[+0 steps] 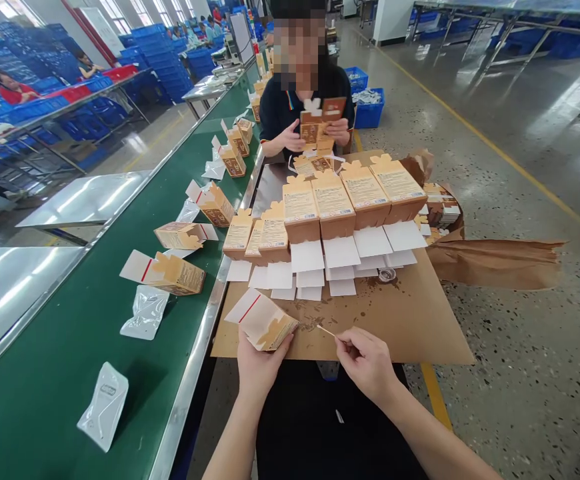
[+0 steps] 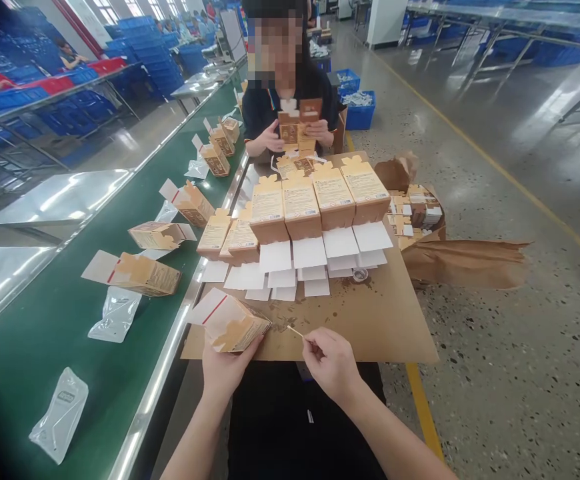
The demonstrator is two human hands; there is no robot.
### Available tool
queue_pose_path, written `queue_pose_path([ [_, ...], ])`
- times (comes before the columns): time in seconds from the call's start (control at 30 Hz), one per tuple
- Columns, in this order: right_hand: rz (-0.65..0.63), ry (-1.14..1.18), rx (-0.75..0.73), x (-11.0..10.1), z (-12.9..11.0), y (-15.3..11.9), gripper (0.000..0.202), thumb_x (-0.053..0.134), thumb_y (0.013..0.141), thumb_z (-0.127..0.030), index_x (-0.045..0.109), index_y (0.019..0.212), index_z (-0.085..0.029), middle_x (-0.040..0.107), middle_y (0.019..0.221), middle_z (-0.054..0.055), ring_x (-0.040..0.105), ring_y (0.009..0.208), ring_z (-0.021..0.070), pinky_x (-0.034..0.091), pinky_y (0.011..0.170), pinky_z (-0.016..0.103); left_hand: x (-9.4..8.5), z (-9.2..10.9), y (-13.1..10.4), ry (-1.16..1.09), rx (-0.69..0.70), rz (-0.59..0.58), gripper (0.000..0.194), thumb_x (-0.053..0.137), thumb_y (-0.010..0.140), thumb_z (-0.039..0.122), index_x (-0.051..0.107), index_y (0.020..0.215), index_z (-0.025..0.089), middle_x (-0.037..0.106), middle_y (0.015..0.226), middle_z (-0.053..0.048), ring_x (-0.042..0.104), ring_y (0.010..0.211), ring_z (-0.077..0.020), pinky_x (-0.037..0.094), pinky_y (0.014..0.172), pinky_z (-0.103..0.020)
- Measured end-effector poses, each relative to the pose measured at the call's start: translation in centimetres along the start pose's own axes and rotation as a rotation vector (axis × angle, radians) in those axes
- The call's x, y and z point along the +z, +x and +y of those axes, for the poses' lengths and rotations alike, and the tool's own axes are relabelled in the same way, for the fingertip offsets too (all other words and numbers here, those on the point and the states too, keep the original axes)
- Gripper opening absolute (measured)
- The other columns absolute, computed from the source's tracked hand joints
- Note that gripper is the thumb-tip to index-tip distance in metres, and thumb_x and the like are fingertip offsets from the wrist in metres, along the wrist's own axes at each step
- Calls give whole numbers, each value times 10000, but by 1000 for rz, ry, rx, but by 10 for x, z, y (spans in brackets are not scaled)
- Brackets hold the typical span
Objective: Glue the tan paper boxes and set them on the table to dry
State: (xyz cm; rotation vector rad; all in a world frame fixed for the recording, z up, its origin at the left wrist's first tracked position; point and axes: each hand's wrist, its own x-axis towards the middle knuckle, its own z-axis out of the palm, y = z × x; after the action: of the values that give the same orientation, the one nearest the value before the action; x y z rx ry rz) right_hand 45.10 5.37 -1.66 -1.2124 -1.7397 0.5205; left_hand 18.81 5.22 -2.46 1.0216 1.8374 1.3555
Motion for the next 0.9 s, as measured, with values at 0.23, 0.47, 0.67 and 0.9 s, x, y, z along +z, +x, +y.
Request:
queue_pose_path([
  [0.23, 13, 41, 19, -3, -5, -3, 311, 655, 1097, -127, 696, 825, -271, 656, 675, -29, 587, 545, 149, 500, 530, 268, 12, -1, -4, 253, 71, 74, 789, 1016, 683, 657, 690, 1290, 272, 873, 1249, -163, 876, 1154, -452, 733, 895, -544],
  [0.47, 70, 90, -25, -18, -5, 8, 256, 710, 1096, -172, 756, 865, -274, 663, 663, -39, 599, 520, 146, 499, 495, 262, -43, 5, 30, 389, 90, 253, 773, 987, 653, 673, 654, 1246, 305, 852, 1216, -138, 862, 1171, -474, 731, 961, -602],
  [0.67, 156, 63, -34, -41, 1, 11, 226, 780, 1045, -201, 766, 835, -282, 656, 624, -55, 589, 472, 137, 526, 464, 239, -150, -3, 72, 382, -27, 588, 896, 1071, 525, 556, 575, 1231, 313, 805, 1268, -105, 796, 1362, -504, 650, 1202, -758],
  [0.9, 198, 42, -34, -55, 1, 33, 237, 793, 1028, -285, 800, 791, -295, 687, 583, -34, 627, 430, 160, 582, 452, 240, -161, -13, 89, 265, 62, 534, 1179, 1125, 515, 473, 551, 1521, 255, 700, 1562, -191, 657, 1620, -497, 479, 1422, -722],
])
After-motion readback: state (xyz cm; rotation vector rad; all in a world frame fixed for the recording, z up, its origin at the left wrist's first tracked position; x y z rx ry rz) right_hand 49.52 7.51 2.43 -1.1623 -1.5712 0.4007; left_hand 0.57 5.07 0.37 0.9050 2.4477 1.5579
